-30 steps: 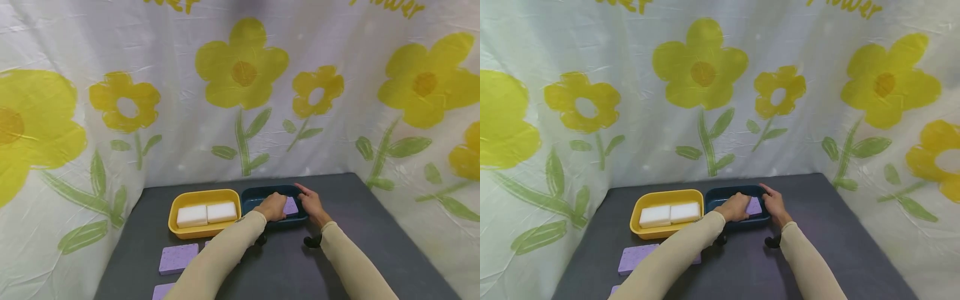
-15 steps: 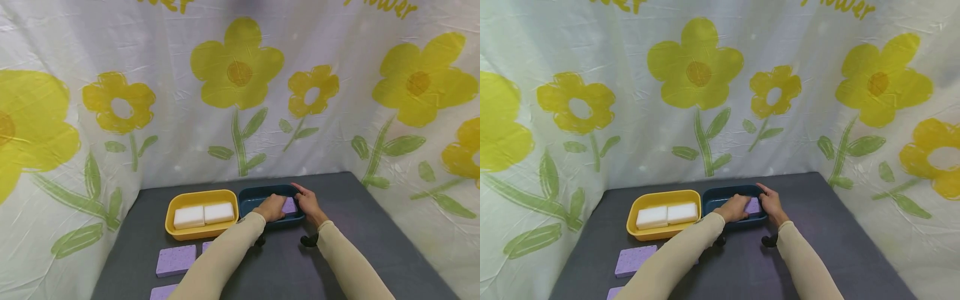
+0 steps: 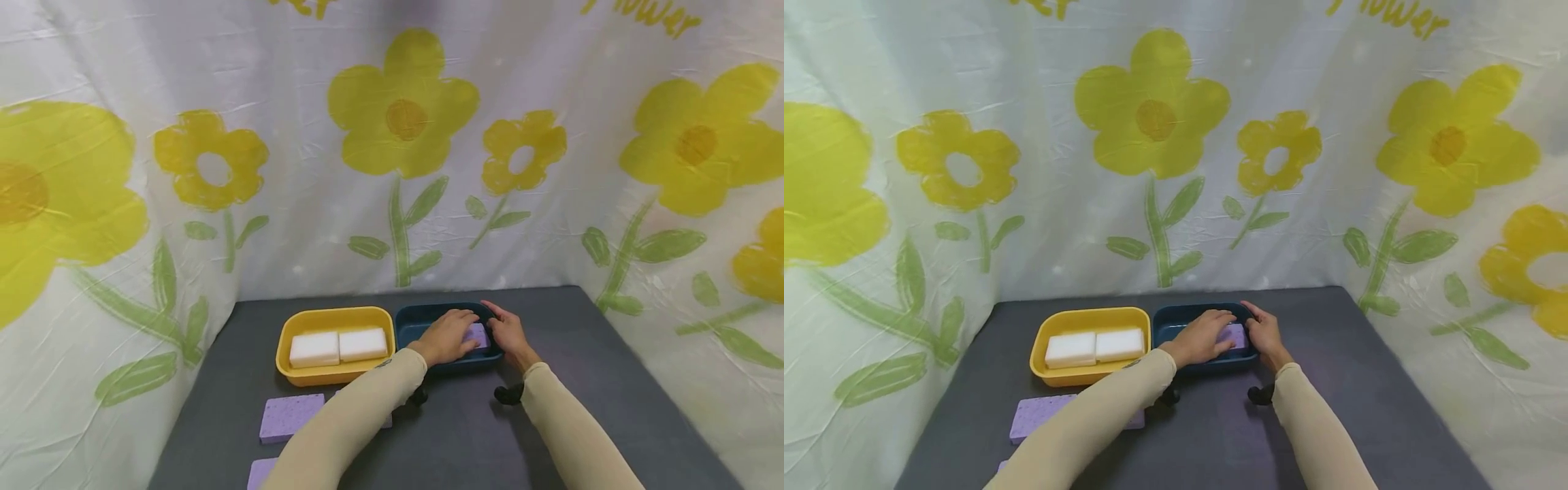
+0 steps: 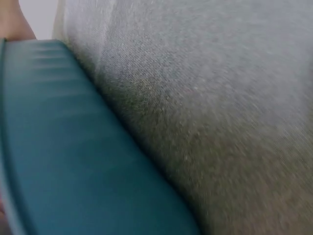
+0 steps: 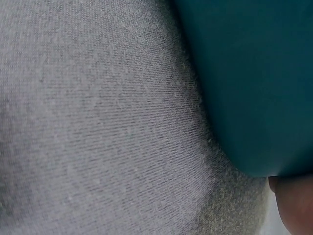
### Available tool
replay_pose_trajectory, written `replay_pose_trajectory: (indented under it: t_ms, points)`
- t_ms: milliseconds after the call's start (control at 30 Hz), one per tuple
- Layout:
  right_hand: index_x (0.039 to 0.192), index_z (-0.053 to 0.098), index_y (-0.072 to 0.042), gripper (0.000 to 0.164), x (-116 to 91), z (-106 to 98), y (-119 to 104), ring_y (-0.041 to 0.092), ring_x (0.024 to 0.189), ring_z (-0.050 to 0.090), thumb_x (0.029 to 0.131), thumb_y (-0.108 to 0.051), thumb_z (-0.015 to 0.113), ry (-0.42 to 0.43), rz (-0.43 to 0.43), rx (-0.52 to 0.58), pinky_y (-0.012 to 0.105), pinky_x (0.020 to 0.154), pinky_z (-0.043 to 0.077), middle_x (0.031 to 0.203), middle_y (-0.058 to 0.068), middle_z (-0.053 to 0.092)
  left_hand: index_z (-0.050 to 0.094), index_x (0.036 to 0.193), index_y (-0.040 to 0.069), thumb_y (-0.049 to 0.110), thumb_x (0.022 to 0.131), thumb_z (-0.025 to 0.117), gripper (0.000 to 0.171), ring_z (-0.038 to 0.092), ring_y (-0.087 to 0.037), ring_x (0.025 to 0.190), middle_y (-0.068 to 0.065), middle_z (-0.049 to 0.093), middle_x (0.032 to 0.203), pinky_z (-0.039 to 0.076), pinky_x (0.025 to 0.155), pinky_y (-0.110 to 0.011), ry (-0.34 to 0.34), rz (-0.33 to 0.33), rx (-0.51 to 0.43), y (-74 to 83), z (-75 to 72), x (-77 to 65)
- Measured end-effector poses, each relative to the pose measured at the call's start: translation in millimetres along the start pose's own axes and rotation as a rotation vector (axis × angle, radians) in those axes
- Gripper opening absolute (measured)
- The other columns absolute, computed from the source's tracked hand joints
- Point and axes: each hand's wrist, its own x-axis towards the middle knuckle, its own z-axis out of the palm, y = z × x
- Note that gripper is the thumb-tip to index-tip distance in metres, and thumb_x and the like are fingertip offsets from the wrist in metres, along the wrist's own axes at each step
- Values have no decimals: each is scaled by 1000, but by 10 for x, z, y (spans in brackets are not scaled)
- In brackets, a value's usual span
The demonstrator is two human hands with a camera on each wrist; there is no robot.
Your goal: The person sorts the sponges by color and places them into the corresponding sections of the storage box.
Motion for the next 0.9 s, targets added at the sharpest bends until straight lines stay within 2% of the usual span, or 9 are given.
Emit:
replay_pose_trajectory:
  t_ms: [67, 133, 233, 333, 400, 467, 633, 733, 900]
  points:
    - [160, 58, -14, 54, 0, -5, 4, 4, 53, 35, 108, -4, 48, -2, 10, -2, 23, 55, 35, 117, 19, 65, 60, 155, 10, 41, 108, 68, 56, 55, -23, 149, -6, 61, 159, 39, 127, -35, -10, 18, 31, 138, -246, -114]
    - [161, 57, -15, 54, -5, -12, -2, 6, 56, 36, 109, -4, 47, -12, 19, -2, 24, 56, 36, 117, 21, 63, 61, 155, 11, 39, 109, 67, 54, 55, -22, 150, -6, 62, 159, 37, 128, -34, -5, 50, 66, 185, -359, -197]
    - [162, 55, -15, 55, -5, -9, -8, 12, 74, 52, 109, -4, 47, -29, 27, -8, 26, 66, 42, 139, 23, 64, 62, 153, 10, 35, 109, 67, 51, 55, -24, 149, -6, 65, 155, 36, 129, -35, 6, 113, 123, 208, -513, -328]
    - [163, 53, -13, 56, -6, -2, -18, 24, 116, 62, 109, -3, 46, -41, 32, 1, 34, 95, 50, 159, 23, 56, 63, 151, 9, 33, 108, 68, 49, 56, -27, 148, -7, 68, 151, 36, 130, -37, 6, 157, 147, 215, -719, -477]
    - [164, 52, -12, 56, -2, 5, -22, 32, 142, 53, 109, -2, 45, -48, 34, 12, 44, 117, 45, 167, 21, 49, 64, 150, 7, 31, 108, 68, 49, 57, -28, 147, -8, 68, 149, 37, 129, -38, 8, 165, 133, 201, -868, -586]
    - [164, 51, -11, 57, -6, 7, -27, 34, 156, 42, 109, -1, 44, -52, 38, 27, 53, 129, 33, 170, 21, 45, 64, 150, 7, 29, 108, 67, 47, 58, -27, 146, -8, 68, 149, 40, 127, -38, -3, 151, 111, 178, -998, -693]
    - [166, 48, -12, 57, -18, 8, -21, 34, 161, 36, 110, -2, 43, -69, 32, 23, 56, 133, 27, 173, 19, 42, 66, 148, 10, 29, 109, 65, 43, 67, -22, 134, -7, 71, 144, 54, 114, -37, -24, 121, 126, 88, -1186, -1008]
    - [167, 46, -12, 57, -28, -10, -16, 33, 161, 34, 111, -3, 43, -77, 41, 23, 56, 132, 26, 175, 17, 39, 68, 145, 11, 30, 109, 66, 42, 72, -21, 125, -6, 74, 139, 60, 103, -36, -51, 138, 170, 45, -1248, -1216]
    - [168, 44, -13, 58, -15, -25, -34, 36, 165, 30, 111, -4, 42, -92, 38, 34, 58, 134, 23, 176, 17, 36, 70, 142, 10, 31, 107, 67, 41, 74, -19, 120, -5, 76, 135, 62, 96, -35, -88, 164, 203, 11, -1351, -1512]
